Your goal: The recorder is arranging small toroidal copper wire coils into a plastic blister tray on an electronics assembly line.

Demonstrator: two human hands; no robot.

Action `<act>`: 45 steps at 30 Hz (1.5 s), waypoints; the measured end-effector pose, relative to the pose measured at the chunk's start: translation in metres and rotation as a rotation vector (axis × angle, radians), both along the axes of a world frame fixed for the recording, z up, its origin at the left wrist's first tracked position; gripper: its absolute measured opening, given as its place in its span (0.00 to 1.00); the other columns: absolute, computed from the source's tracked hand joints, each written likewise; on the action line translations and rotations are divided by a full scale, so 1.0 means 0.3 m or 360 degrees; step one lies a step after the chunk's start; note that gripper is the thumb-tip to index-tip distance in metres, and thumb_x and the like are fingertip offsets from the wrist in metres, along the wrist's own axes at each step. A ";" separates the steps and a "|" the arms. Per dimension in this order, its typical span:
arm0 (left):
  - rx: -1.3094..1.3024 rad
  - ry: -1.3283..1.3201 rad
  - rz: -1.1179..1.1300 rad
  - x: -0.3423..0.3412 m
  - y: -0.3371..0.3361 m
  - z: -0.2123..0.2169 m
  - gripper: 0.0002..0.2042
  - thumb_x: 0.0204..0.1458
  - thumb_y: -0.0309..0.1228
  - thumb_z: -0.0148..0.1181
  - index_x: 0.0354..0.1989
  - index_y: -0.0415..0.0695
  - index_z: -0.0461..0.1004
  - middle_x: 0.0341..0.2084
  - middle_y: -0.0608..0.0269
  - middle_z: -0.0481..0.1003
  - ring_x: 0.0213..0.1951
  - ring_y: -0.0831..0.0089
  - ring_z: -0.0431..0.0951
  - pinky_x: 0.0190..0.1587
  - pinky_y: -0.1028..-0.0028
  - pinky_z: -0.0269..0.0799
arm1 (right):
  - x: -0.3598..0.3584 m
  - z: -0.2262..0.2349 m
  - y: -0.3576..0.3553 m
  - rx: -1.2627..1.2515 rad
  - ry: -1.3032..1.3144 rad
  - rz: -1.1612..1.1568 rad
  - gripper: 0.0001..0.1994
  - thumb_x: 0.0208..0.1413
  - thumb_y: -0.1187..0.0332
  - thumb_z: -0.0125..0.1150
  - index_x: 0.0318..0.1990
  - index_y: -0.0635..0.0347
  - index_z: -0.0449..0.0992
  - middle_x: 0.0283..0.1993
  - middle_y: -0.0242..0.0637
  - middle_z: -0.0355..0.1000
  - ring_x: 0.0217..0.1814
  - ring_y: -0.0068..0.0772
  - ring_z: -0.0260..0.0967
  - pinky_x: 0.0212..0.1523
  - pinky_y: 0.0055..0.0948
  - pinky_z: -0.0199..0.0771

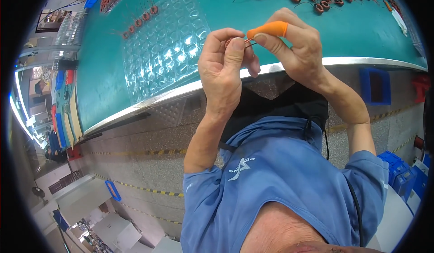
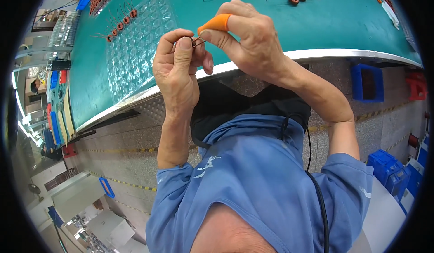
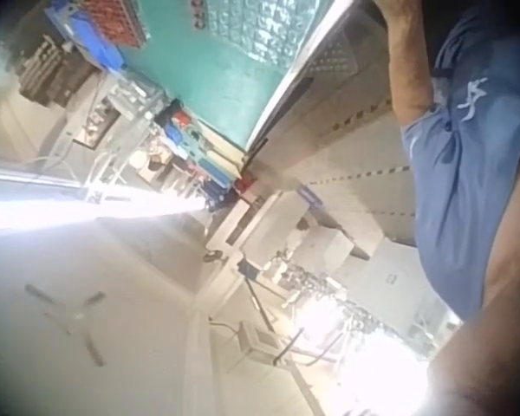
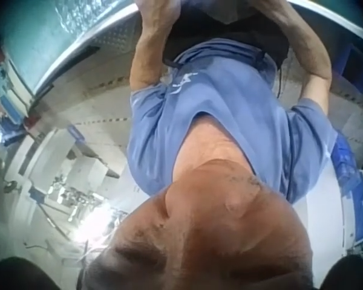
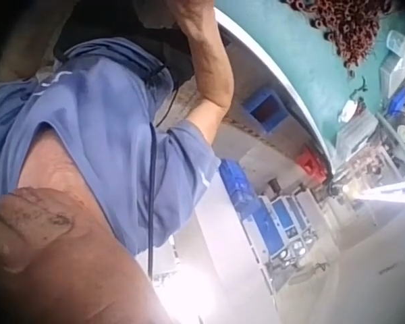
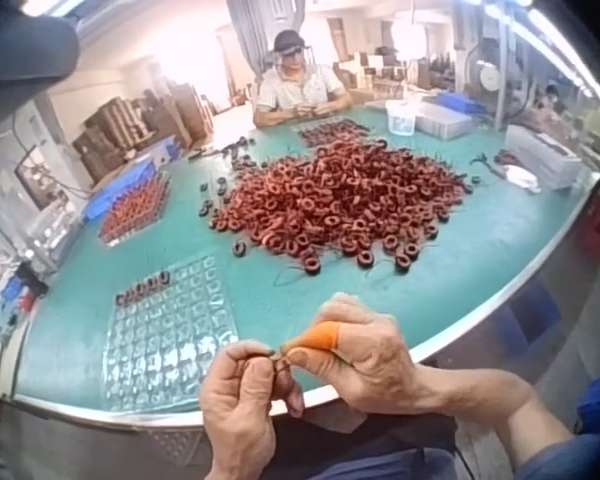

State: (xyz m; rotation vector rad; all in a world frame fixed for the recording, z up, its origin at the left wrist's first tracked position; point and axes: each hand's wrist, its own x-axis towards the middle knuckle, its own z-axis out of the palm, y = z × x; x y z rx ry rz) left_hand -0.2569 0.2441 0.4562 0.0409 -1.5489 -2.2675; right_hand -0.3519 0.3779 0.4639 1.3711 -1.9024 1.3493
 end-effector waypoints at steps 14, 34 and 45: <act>-0.0156 -0.0055 -0.0057 0.019 -0.044 0.018 0.10 0.63 0.29 0.49 0.48 0.36 0.66 0.24 0.64 0.70 0.23 0.78 0.73 0.24 0.80 0.70 | 0.030 -0.027 0.021 -0.0195 -0.0165 -0.0034 0.21 0.44 0.63 0.73 0.45 0.61 0.77 0.32 0.35 0.71 0.35 0.30 0.71 0.34 0.27 0.74; -0.0249 -0.0350 -0.0240 0.054 -0.061 -0.008 0.13 0.64 0.31 0.45 0.52 0.35 0.63 0.22 0.63 0.67 0.22 0.76 0.72 0.25 0.78 0.69 | 0.017 -0.086 0.030 -0.0242 -0.1613 0.0398 0.14 0.60 0.62 0.60 0.40 0.67 0.79 0.26 0.30 0.73 0.28 0.16 0.68 0.29 0.16 0.69; -0.0570 -0.0208 -0.0348 0.078 -0.072 -0.041 0.16 0.63 0.32 0.51 0.54 0.34 0.66 0.21 0.65 0.70 0.22 0.80 0.70 0.26 0.80 0.67 | 0.023 -0.058 -0.017 -0.0069 -0.1920 0.0663 0.10 0.57 0.66 0.63 0.37 0.65 0.78 0.28 0.31 0.73 0.26 0.17 0.65 0.28 0.17 0.65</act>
